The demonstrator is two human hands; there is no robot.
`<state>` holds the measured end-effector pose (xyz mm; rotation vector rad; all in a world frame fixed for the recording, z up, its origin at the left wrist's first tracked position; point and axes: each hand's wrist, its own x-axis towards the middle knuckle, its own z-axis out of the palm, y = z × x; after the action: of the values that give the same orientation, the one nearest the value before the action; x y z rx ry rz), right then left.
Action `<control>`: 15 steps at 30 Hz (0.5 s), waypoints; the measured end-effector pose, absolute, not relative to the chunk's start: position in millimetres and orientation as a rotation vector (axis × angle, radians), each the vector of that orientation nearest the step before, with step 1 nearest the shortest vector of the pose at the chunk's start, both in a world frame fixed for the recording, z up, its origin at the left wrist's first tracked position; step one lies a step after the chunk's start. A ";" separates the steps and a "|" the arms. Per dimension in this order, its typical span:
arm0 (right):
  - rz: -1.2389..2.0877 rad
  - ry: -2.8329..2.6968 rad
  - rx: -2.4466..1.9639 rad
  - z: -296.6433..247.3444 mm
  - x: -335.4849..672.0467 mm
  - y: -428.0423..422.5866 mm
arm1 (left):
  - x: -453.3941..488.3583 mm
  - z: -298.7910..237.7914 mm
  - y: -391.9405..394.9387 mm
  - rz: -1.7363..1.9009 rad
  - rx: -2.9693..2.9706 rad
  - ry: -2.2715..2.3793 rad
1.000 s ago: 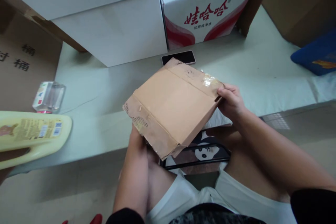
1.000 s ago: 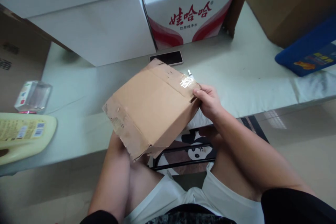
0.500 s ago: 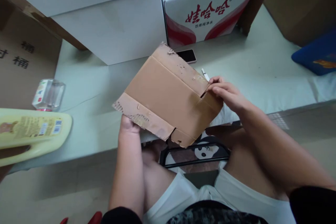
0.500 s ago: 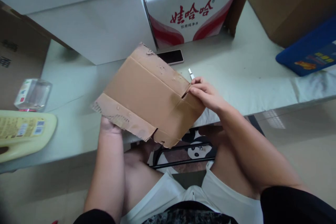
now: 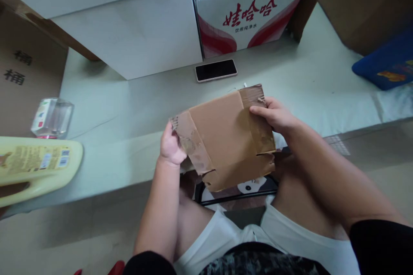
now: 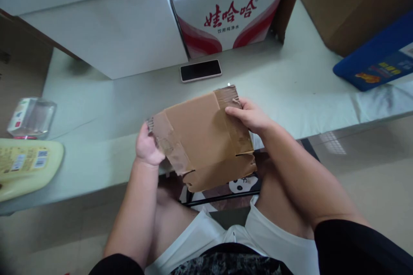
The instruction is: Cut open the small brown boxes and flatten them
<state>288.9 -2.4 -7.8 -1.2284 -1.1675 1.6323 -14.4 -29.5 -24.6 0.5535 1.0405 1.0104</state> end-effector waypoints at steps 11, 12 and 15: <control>1.122 -0.937 -1.337 -31.2 307.7 23.6 | -28.7 -29.3 -21.7 1.303 0.677 1.245; 1.188 -0.908 -1.315 -29.4 310.4 22.5 | -34.5 -29.9 -18.1 1.409 0.637 1.257; 1.490 -0.979 -1.187 -22.1 300.8 8.3 | -46.5 -33.3 -9.6 1.590 0.489 1.252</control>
<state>300.8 8.3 -22.1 -1.1871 -0.9791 1.4902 -46.5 -9.6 -33.3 0.4894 1.2520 1.5905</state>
